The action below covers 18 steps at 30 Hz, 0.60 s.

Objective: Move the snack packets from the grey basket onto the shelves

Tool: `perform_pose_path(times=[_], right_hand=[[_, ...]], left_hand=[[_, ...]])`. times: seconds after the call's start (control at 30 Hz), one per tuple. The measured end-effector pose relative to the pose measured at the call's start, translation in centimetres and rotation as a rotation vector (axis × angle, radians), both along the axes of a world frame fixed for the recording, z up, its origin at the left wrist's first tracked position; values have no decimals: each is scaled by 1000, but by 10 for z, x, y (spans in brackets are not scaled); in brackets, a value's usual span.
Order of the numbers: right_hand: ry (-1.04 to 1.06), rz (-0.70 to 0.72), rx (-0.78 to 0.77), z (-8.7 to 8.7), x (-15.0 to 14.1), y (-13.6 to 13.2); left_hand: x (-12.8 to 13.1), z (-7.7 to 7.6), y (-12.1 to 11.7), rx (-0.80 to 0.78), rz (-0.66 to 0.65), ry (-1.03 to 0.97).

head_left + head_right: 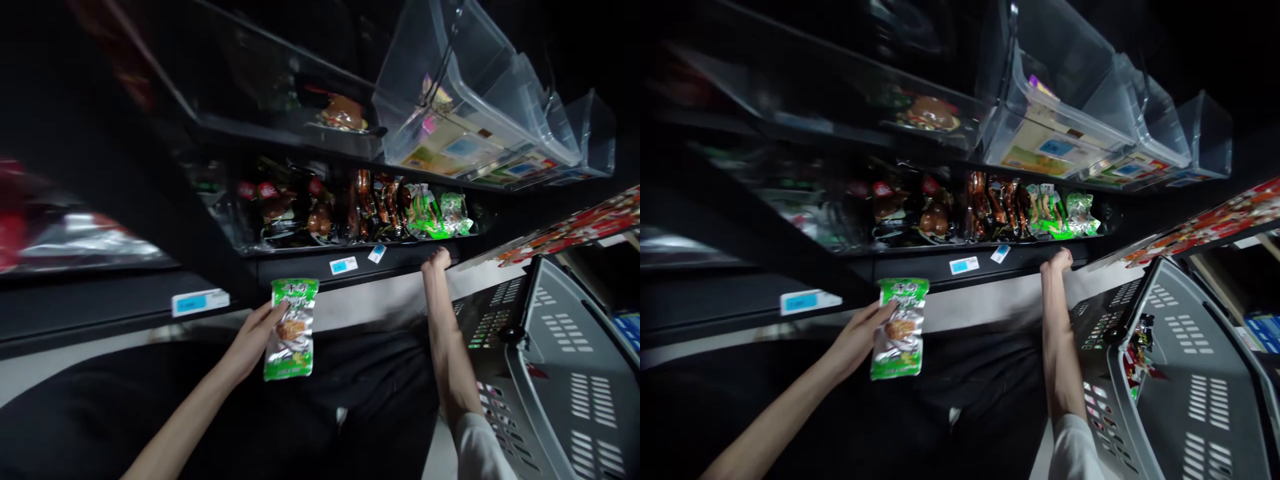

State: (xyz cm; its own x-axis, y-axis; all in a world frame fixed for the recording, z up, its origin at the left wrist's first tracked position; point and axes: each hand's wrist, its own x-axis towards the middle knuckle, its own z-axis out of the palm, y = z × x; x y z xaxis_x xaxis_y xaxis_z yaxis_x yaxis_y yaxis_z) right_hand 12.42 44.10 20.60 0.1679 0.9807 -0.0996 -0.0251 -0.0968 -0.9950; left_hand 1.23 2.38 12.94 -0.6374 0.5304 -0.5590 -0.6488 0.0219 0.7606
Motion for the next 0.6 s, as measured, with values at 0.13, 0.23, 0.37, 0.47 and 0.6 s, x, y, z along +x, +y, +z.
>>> perform_pose_path(times=[0.13,0.23,0.37,0.47,0.6], right_hand=[[81,62,-100,8,-13,-49],[213,300,-75,8,-22,-98],[228,655,-55,-1,-29,-171],[86,915,-92,-15,-28,-213],[-93,1209,-63,-40,-22,-234]], left_hand=[[-1,-2,1,85,39,8],[-2,-3,-1,164,34,39],[0,-2,-4,219,14,105],[2,1,-7,287,-108,108],[2,1,-8,322,-186,146]])
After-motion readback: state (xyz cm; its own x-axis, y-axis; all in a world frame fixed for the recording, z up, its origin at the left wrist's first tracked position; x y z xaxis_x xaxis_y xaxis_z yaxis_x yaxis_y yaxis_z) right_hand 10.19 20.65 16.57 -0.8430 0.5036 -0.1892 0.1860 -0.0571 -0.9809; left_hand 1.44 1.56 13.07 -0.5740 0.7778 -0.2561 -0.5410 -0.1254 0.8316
